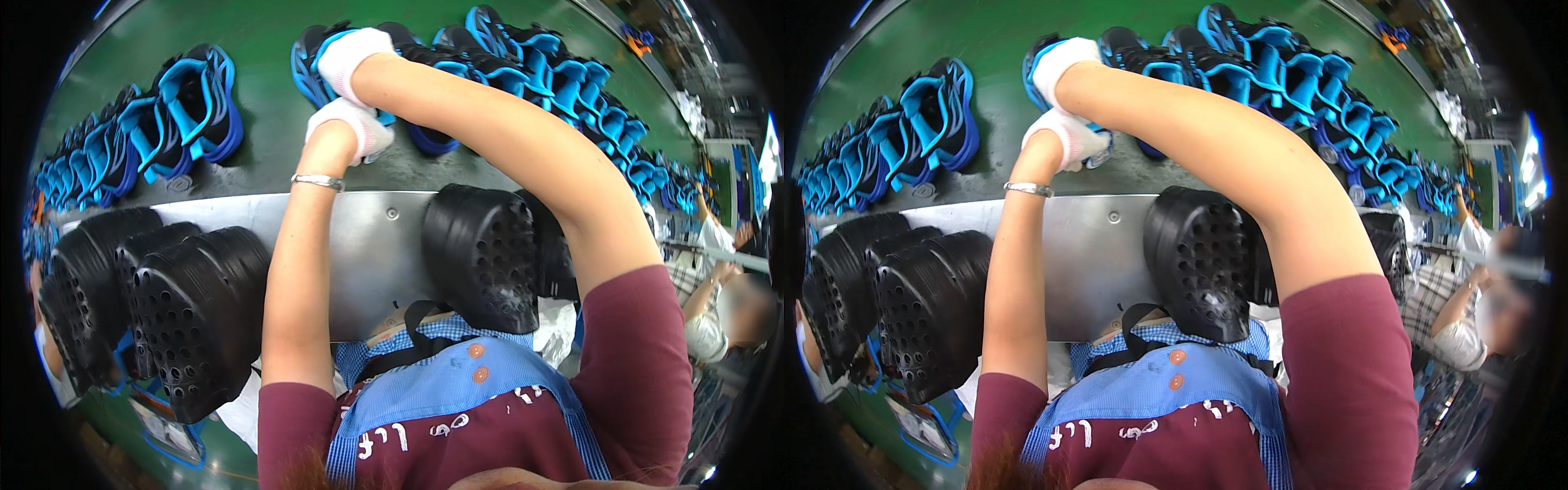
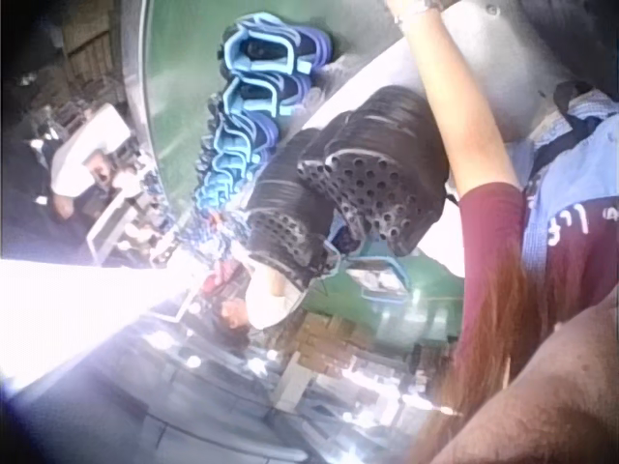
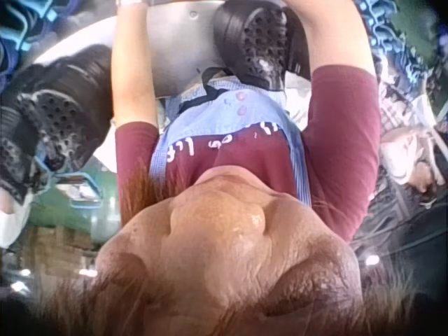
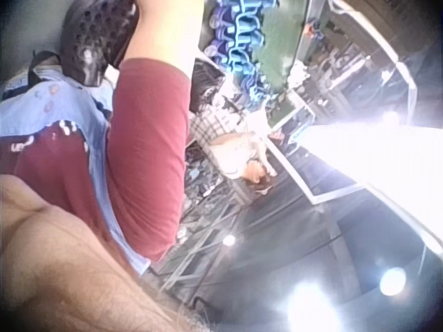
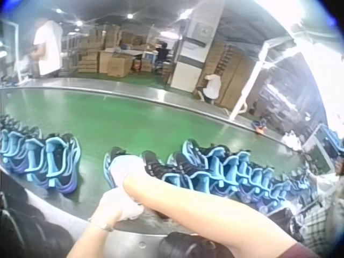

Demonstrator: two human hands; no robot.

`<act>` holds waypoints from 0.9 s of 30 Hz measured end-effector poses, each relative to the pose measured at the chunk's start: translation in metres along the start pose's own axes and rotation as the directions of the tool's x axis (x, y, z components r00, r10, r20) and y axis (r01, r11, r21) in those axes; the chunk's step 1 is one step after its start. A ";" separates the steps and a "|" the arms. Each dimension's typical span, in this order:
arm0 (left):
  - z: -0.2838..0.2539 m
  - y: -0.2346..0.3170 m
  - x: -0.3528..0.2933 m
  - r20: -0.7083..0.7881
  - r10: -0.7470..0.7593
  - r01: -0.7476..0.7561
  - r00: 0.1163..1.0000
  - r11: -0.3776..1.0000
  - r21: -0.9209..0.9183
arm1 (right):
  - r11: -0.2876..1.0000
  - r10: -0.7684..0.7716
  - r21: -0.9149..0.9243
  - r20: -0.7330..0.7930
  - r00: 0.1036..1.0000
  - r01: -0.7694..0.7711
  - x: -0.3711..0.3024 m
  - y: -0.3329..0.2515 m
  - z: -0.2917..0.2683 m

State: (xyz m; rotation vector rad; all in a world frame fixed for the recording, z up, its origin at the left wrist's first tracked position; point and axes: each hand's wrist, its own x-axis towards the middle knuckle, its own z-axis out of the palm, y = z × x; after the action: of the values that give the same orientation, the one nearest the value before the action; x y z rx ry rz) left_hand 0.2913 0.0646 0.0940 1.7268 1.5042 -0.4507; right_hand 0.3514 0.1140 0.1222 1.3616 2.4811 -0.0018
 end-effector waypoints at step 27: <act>0.074 0.017 -0.120 -0.953 0.209 -0.110 0.219 0.976 0.188 | 0.904 0.209 0.421 -0.296 0.932 -0.069 -0.446 0.100 -0.020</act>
State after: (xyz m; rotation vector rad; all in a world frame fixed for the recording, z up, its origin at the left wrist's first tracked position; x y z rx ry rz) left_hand 0.2963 -0.0701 0.1377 2.3532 2.0616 0.9773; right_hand 0.6512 -0.1950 0.2758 1.8471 2.7599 -0.2932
